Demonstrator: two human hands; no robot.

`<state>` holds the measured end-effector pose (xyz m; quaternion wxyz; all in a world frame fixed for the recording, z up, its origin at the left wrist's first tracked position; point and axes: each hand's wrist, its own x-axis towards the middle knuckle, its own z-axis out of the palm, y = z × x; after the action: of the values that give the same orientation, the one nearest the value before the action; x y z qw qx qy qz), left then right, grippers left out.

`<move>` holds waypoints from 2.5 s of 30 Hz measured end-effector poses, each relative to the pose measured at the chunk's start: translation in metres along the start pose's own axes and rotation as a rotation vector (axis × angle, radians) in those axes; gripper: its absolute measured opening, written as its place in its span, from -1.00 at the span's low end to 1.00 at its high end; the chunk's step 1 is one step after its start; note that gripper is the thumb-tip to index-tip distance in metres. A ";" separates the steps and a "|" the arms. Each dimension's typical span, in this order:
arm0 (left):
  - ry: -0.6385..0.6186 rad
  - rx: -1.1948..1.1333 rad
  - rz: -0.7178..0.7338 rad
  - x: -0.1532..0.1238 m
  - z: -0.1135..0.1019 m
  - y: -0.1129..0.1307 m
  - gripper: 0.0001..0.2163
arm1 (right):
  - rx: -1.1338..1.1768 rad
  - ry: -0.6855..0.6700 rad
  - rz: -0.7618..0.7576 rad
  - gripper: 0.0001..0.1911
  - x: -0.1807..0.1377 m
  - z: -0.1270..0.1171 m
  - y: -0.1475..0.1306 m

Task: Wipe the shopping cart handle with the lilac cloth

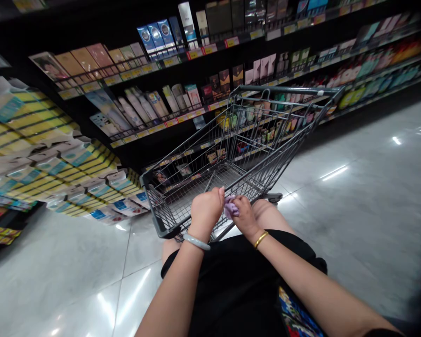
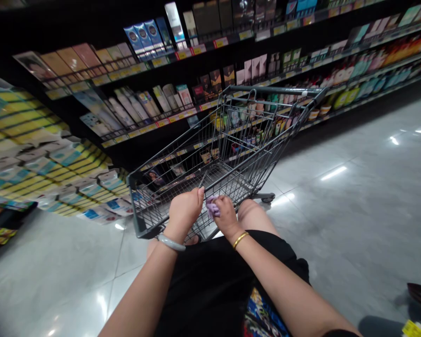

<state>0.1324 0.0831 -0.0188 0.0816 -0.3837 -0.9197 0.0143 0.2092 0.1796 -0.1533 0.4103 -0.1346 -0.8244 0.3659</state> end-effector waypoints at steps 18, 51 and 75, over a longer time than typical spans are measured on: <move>-0.001 0.023 -0.002 0.002 0.001 0.000 -0.44 | 0.063 0.108 0.116 -0.73 0.002 -0.010 0.014; -0.055 0.015 -0.033 -0.014 -0.007 -0.014 -0.49 | 0.155 0.043 0.018 -0.72 -0.003 -0.001 -0.028; 0.151 0.066 -0.144 -0.053 0.022 -0.049 -0.53 | 0.071 -0.101 -0.295 -0.75 -0.009 0.016 -0.056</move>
<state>0.1309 0.0120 -0.0435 0.1640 -0.3139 -0.9351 0.0096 0.2071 0.1285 -0.1249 0.4223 0.0210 -0.8413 0.3369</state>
